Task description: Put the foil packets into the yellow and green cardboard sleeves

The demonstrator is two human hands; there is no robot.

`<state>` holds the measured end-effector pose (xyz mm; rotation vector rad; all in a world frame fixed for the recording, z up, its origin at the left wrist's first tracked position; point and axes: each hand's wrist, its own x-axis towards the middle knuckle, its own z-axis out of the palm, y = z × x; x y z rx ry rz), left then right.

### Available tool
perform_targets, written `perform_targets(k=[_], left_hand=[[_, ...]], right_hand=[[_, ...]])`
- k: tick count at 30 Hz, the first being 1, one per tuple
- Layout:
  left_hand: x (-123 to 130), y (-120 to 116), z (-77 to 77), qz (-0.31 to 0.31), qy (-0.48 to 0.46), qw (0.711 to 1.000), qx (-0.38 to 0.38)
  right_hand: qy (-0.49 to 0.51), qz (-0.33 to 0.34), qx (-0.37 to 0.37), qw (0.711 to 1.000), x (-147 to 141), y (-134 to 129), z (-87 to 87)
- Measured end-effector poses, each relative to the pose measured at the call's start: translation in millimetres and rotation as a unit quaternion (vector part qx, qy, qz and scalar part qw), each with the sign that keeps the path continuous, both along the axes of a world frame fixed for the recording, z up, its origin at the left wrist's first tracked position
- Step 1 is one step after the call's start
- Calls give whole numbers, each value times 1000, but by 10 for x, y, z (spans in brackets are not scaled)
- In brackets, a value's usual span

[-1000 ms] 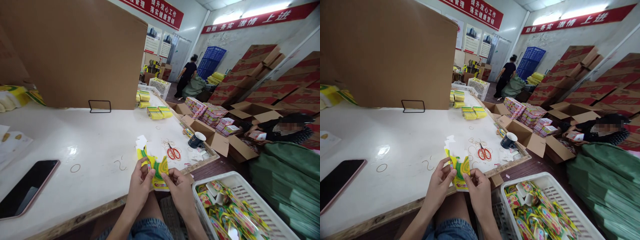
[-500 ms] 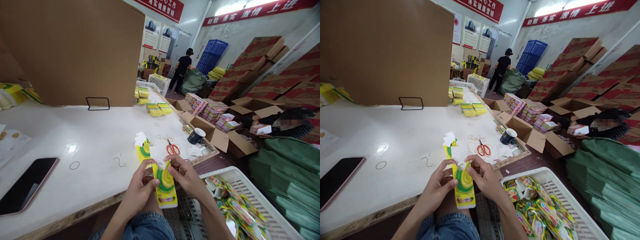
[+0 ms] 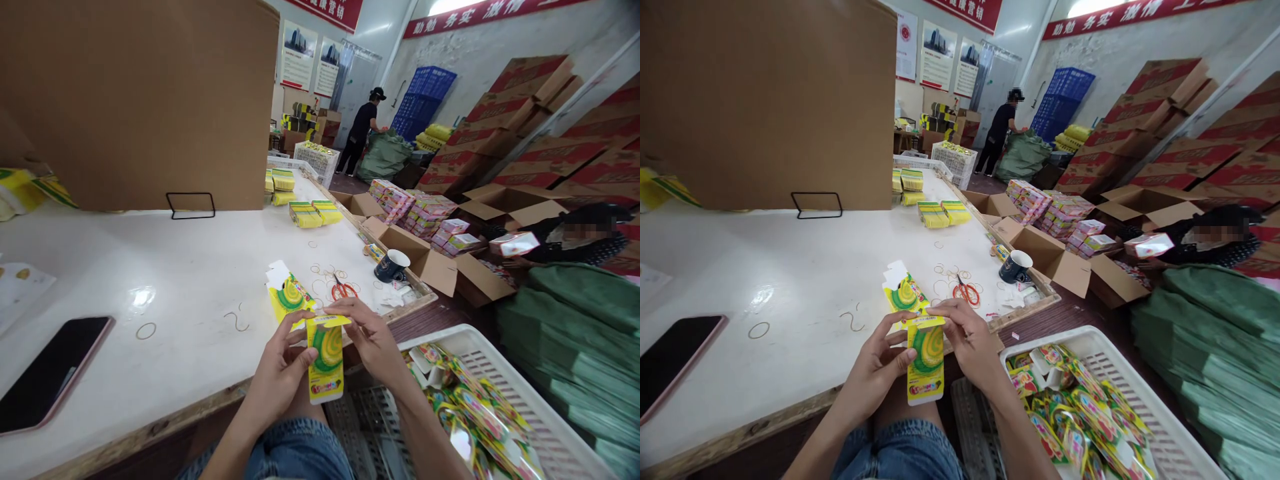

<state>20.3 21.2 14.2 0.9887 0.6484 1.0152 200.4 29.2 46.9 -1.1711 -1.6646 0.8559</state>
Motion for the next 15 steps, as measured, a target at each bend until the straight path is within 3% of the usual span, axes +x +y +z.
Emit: perform_targets(k=[2, 5, 7, 12, 15], left_hand=[[17, -1, -10, 18, 29, 999, 18], [40, -26, -8, 39, 63, 996, 41], [46, -47, 3, 32, 68, 996, 49], [44, -55, 34, 14, 46, 998, 38], [35, -43, 53, 22, 17, 1000, 5]], right_hand=[[-25, 4, -12, 1000, 45, -19, 66], [-10, 39, -124, 991, 42, -64, 142], [-13, 32, -159, 987, 8, -79, 154], [-109, -56, -106, 987, -74, -52, 82], [-145, -59, -101, 983, -99, -50, 46]])
